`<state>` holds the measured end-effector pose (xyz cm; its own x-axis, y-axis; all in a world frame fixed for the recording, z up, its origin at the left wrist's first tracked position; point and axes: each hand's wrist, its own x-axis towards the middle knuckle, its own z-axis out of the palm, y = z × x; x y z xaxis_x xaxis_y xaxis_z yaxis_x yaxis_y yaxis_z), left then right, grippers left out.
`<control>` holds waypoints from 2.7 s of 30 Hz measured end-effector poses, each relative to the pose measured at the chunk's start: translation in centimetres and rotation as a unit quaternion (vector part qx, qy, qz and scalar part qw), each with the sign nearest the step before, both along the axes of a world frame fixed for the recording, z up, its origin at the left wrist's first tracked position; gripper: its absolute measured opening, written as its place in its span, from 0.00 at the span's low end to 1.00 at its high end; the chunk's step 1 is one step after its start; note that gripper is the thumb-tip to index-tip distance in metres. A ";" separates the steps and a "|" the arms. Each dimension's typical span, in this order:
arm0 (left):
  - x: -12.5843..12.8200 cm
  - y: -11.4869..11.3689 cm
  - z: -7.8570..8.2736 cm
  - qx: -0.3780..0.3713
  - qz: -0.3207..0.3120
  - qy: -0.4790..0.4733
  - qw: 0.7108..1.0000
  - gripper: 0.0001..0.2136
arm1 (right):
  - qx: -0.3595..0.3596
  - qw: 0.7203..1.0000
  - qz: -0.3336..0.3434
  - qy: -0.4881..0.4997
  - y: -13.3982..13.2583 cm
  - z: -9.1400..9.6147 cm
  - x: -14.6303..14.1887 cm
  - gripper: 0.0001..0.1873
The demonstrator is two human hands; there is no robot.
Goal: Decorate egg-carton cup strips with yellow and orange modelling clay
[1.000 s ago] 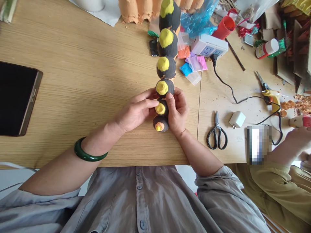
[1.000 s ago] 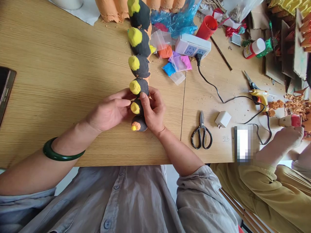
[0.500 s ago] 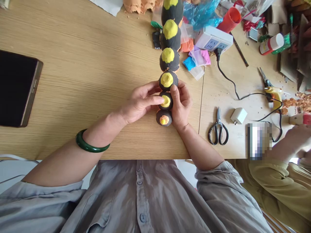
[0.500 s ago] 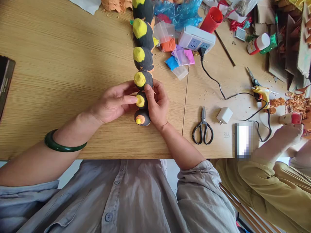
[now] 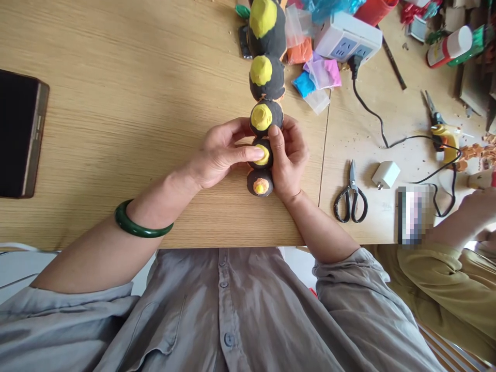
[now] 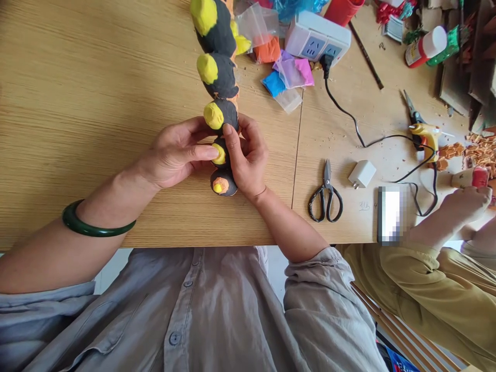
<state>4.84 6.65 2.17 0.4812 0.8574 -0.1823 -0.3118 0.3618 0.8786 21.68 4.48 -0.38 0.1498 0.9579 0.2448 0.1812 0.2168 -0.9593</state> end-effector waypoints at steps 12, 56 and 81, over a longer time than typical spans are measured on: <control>0.3 -0.4 0.6 -0.004 0.005 0.009 1.000 0.23 | -0.053 0.998 -0.004 -0.046 0.2 0.4 -0.2 0.33; 0.1 -0.4 1.3 0.055 0.016 0.026 0.998 0.32 | 0.003 1.000 -0.011 0.011 0.1 0.6 -0.7 0.34; -0.1 0.5 -0.3 0.108 -0.036 0.027 0.993 0.32 | 0.037 0.999 0.008 0.010 0.1 -0.8 -0.6 0.26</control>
<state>4.78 7.12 1.90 0.5368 0.8433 -0.0252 -0.2430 0.1831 0.9526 21.06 4.59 -1.15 0.1397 0.9396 0.3123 0.1571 0.2904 -0.9439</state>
